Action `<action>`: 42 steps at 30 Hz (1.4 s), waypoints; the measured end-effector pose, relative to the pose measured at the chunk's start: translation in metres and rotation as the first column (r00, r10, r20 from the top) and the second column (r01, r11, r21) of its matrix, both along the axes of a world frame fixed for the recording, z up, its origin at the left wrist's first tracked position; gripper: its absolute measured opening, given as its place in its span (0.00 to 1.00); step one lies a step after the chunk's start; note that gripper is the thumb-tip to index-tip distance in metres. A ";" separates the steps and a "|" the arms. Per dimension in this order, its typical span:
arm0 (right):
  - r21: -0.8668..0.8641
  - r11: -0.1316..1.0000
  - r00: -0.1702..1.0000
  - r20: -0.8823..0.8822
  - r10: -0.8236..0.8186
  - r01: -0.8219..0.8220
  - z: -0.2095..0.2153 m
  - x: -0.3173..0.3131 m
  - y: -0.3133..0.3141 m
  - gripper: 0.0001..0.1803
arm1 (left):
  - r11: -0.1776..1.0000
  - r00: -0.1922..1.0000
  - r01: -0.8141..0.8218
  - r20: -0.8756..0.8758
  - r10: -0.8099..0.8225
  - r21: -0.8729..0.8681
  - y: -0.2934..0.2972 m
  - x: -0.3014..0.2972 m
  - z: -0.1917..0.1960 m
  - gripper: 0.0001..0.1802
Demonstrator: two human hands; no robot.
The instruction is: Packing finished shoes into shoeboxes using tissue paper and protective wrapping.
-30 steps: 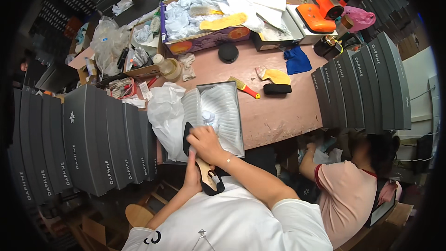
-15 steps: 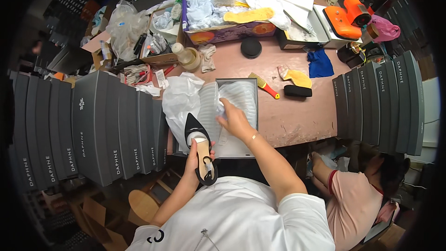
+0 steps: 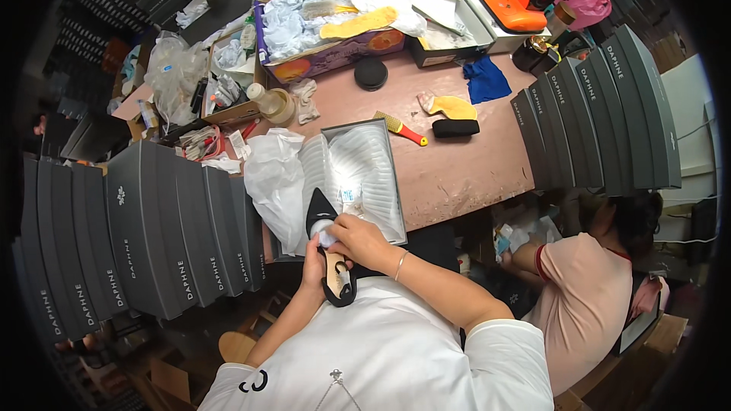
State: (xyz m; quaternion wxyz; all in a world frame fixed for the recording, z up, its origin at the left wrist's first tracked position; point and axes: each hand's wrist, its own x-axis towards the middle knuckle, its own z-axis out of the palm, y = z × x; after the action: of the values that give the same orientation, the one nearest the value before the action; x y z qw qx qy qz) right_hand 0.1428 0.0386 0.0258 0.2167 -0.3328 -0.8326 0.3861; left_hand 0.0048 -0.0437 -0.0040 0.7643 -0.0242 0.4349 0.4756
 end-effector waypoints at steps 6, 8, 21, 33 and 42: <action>-0.124 0.992 1.000 -0.007 -0.018 0.017 -0.003 -0.003 -0.009 0.17 | 0.999 0.999 0.006 -0.038 -0.004 0.041 -0.001 0.004 0.006 0.31; -0.173 0.982 0.995 -0.052 -0.085 0.074 0.003 -0.002 -0.009 0.16 | 0.998 0.999 -0.037 -0.034 0.039 0.042 0.001 0.005 0.005 0.33; -0.360 0.873 0.905 -0.142 -0.400 0.329 0.006 -0.005 0.012 0.36 | 0.973 0.980 0.165 -0.141 -0.143 0.159 0.015 0.013 0.018 0.38; 0.209 0.965 0.874 0.425 -0.233 0.156 -0.035 0.023 0.068 0.36 | 0.966 0.267 0.122 -0.945 0.188 0.227 0.075 -0.093 -0.012 0.29; -0.008 0.907 0.905 -0.055 -0.421 0.421 -0.072 0.063 0.045 0.12 | 0.952 0.773 0.298 -0.603 -0.199 0.068 0.062 0.031 -0.041 0.34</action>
State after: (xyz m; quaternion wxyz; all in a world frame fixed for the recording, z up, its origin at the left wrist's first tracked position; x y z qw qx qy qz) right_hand 0.2055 0.0834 -0.0466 0.3186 -0.4933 -0.7357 0.3375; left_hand 0.0354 0.0186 -0.0451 0.6471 0.2434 0.6101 0.3871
